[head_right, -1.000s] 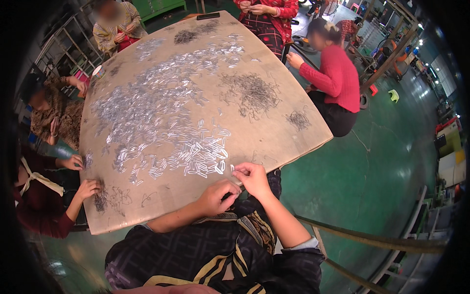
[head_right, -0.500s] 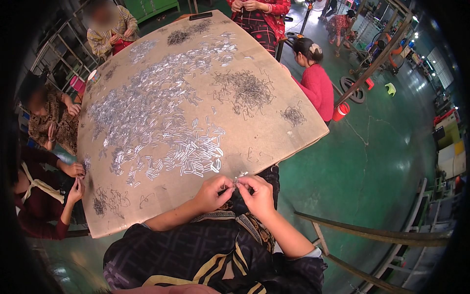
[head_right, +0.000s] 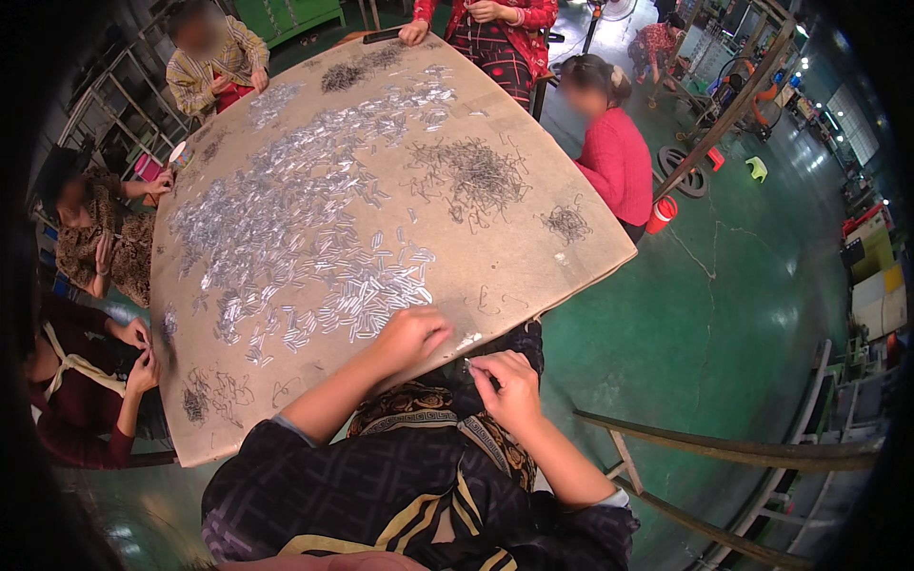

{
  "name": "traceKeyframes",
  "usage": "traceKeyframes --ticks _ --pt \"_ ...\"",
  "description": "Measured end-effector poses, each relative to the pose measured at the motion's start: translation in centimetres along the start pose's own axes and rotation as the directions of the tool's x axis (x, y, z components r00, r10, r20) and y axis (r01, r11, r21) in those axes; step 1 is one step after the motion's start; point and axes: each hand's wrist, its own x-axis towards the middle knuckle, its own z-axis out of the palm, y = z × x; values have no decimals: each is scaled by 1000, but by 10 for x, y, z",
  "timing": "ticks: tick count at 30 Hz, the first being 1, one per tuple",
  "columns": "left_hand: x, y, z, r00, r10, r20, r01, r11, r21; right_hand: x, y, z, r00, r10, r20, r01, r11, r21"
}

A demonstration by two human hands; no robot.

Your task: The person repeatedly picks small metallic components from a large board and assembles them with a dark flexible piece by hand. They place the assembled units onto a nearby metal rack while coworkers perform similar actions at the same table.

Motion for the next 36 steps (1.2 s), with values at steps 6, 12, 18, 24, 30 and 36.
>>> traceKeyframes --ticks 6,12,18,24,30,36 --pt "57 -39 48 957 282 -72 -243 908 341 -3 2 0 999 -33 -3 33 999 -35" --pt "77 -52 45 882 401 247 -471 746 471 -9 3 0 997 -73 -15 72 996 -50" --pt "85 -46 31 755 536 377 -655 598 461 -11 6 4 998 -63 -20 61 997 -51" --pt "81 -58 37 750 571 332 -659 603 450 -11 4 4 998 -52 -18 51 997 -52" --pt "75 -45 25 914 405 -15 -400 907 136 -10 6 4 998 -47 -43 43 997 -70" --pt "17 18 -3 995 85 -56 -102 839 -535 -8 5 4 995 16 -94 -24 996 -91"
